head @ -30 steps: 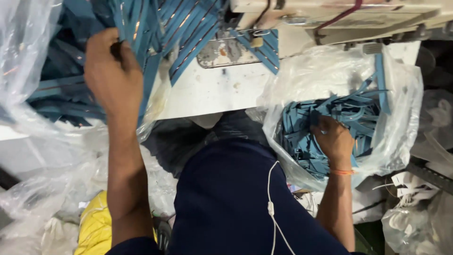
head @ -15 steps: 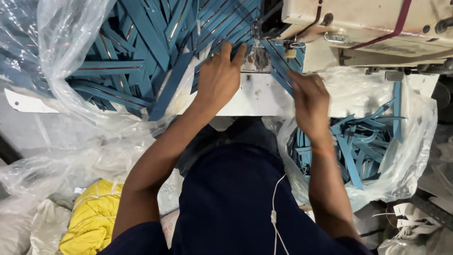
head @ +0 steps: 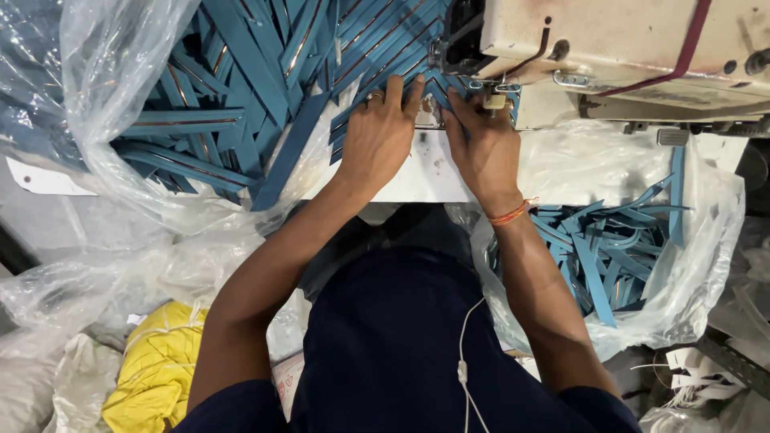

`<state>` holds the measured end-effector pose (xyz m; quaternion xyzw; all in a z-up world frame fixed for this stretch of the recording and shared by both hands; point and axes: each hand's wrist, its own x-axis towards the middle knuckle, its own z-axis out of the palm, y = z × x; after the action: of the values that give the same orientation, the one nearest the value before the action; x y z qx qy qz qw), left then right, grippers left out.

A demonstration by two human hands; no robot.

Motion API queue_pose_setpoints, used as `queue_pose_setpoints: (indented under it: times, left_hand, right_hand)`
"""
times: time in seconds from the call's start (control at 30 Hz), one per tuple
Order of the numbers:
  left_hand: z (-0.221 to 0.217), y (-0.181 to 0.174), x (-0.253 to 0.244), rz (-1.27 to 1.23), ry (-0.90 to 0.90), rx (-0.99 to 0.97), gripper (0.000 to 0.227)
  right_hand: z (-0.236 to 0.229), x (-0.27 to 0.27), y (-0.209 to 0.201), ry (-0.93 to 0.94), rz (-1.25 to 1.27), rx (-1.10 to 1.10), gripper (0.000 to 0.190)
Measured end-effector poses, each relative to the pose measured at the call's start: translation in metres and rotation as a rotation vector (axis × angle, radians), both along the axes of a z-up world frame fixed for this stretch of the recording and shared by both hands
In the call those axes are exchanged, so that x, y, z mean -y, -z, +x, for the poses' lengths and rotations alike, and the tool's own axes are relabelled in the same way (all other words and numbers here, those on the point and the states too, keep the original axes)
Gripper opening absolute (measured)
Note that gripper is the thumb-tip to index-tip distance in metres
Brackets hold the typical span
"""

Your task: Stitch and organize small blue fabric or leather strips using an industrial sewing machine.

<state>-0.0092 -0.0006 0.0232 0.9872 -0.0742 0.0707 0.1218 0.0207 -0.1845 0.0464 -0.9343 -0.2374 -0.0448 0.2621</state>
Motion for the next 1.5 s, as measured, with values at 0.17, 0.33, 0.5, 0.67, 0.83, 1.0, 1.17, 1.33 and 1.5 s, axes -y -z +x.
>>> queue_pose_setpoints:
  times: [0.17, 0.33, 0.5, 0.67, 0.83, 1.0, 1.17, 1.33, 1.5]
  left_hand:
    - [0.007, 0.001, -0.004, 0.015, 0.041, 0.019, 0.053]
    - [0.015, 0.008, -0.004, 0.023, 0.046, 0.033, 0.05]
    - [0.023, 0.007, -0.002, 0.04, 0.039, 0.033, 0.049]
    - [0.029, 0.02, -0.002, 0.053, 0.032, 0.07, 0.05]
    - [0.037, 0.021, 0.0, 0.065, 0.008, 0.128, 0.05]
    - [0.019, 0.021, -0.001, 0.037, 0.007, 0.148, 0.048]
    - [-0.052, -0.002, -0.054, -0.178, -0.265, 0.193, 0.041]
    - [-0.089, -0.017, -0.08, -0.047, -0.383, 0.004, 0.041]
    - [-0.082, -0.022, -0.082, -0.062, -0.415, -0.024, 0.028]
  right_hand:
    - [0.006, -0.002, 0.007, -0.01, -0.034, 0.03, 0.031]
    - [0.013, -0.005, 0.006, -0.041, -0.039, 0.068, 0.03]
    - [0.02, -0.006, 0.009, -0.035, -0.032, 0.082, 0.028]
    - [0.027, -0.009, 0.011, -0.07, 0.0, 0.138, 0.022]
    - [0.033, -0.01, 0.016, -0.061, 0.015, 0.165, 0.011]
    - [0.02, 0.014, 0.002, -0.021, 0.004, 0.174, 0.011]
    - [-0.025, 0.127, -0.05, 0.217, 0.045, -0.119, 0.019]
    - [-0.086, 0.24, -0.007, 0.488, -0.347, -0.396, 0.024]
    - [-0.116, 0.246, 0.019, 0.538, -0.218, -0.219, 0.03]
